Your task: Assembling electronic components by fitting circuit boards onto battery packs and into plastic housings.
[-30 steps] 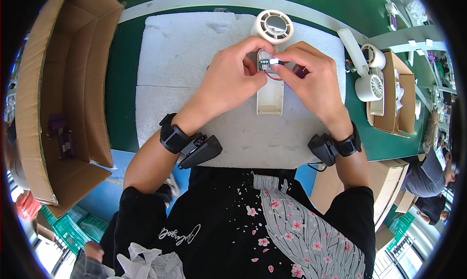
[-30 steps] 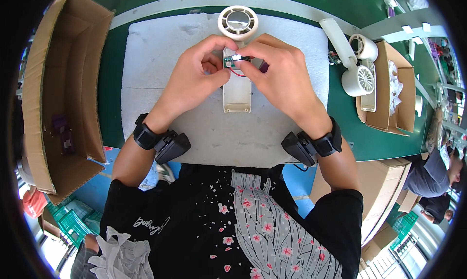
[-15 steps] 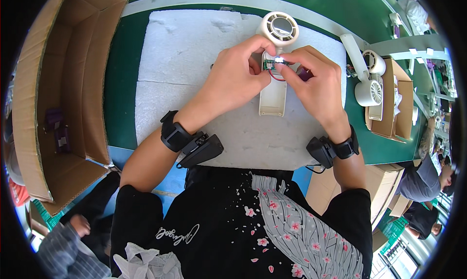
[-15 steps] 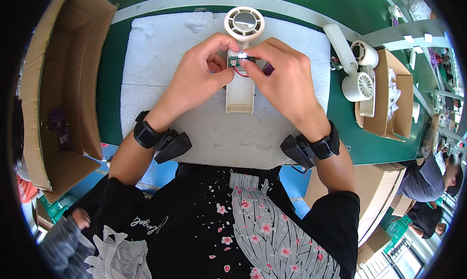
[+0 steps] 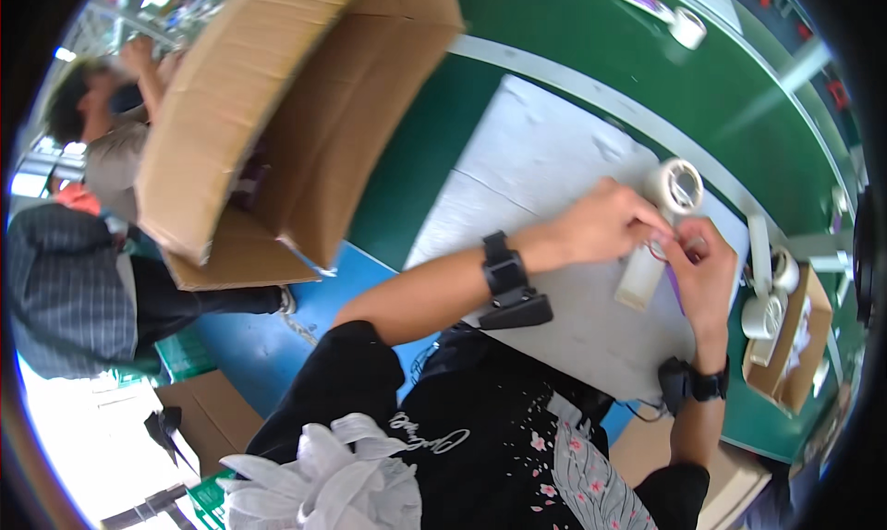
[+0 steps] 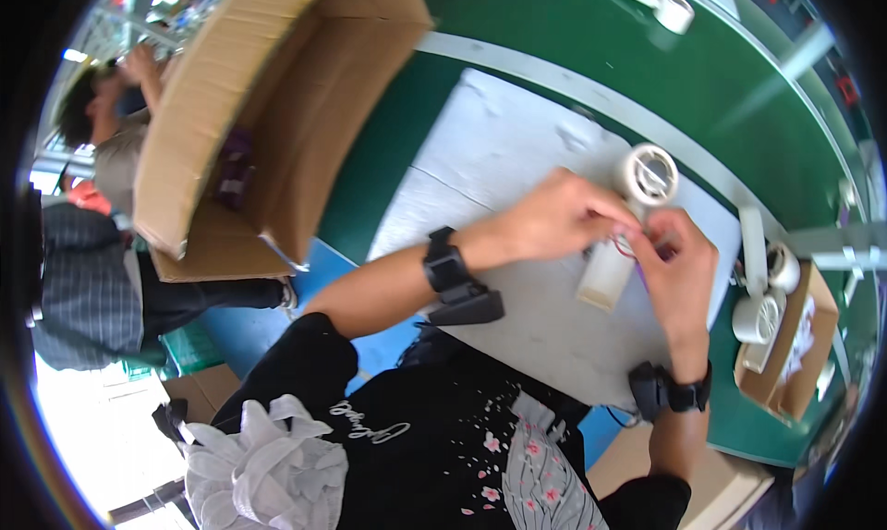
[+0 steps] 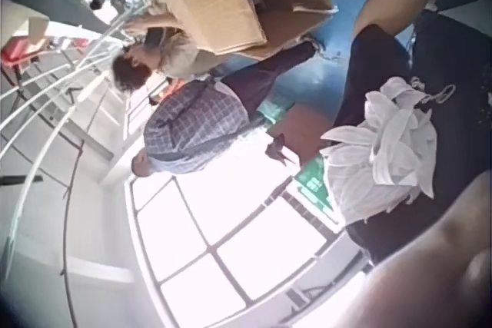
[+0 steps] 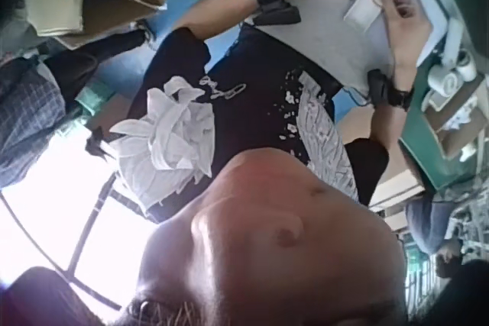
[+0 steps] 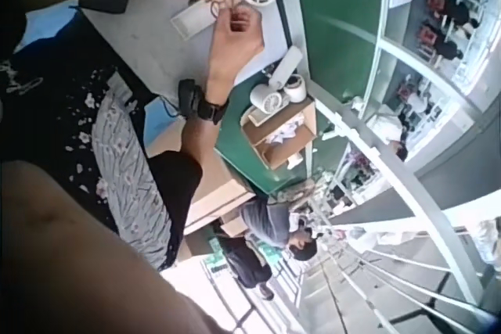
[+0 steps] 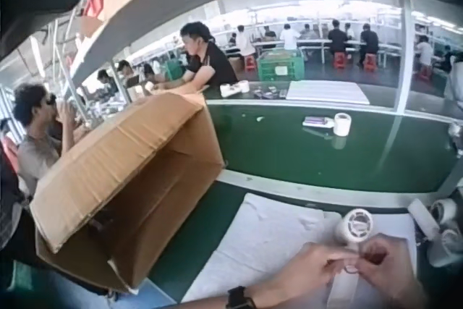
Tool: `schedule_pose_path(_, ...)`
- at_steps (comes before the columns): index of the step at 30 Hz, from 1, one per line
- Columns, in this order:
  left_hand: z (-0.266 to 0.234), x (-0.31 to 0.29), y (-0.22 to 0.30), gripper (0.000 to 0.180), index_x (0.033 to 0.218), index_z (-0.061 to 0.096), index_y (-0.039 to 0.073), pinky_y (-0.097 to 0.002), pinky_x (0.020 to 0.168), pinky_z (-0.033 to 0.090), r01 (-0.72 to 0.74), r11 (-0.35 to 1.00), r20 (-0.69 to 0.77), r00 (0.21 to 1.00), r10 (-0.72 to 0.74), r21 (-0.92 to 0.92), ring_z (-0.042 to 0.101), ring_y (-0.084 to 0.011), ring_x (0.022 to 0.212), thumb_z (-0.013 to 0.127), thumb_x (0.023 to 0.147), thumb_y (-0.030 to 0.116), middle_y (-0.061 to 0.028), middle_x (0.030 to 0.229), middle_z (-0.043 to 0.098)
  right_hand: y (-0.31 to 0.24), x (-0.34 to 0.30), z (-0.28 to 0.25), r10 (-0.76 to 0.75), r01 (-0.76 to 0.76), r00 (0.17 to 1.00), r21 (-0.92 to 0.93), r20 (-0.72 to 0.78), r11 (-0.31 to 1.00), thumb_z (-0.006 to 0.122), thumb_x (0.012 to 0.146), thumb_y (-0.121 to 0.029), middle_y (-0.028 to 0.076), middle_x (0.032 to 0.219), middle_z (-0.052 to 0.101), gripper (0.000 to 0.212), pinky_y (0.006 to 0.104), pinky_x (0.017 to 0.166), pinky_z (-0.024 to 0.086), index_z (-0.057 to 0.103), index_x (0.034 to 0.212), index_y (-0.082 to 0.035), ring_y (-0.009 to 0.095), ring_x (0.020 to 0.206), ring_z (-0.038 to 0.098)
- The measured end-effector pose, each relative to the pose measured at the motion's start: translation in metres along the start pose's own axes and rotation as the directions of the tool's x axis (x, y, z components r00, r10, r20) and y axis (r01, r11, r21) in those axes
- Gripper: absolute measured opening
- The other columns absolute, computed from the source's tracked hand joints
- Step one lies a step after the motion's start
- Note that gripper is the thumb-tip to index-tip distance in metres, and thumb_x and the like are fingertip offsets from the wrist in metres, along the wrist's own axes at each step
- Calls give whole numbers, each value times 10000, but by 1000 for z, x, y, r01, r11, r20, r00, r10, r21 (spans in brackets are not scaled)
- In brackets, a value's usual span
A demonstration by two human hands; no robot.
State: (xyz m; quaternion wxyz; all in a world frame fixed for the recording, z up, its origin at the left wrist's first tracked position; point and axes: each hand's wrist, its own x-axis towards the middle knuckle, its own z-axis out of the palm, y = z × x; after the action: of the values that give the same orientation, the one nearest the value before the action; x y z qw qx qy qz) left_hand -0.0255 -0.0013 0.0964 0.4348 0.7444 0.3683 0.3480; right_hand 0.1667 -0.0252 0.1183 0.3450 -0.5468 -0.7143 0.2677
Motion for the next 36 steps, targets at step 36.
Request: schedule_pose_path(36, -10, -23, 35, 286, 921, 707, 71, -335, 644, 501, -23, 994, -96, 995, 13, -104, 612, -210, 665, 644, 654, -10, -97, 842, 638, -59, -40, -43, -110, 188, 979, -545, 173, 817, 643, 758, 29, 187, 965, 669, 108, 336, 681, 507, 654, 851, 83, 320, 732, 628)
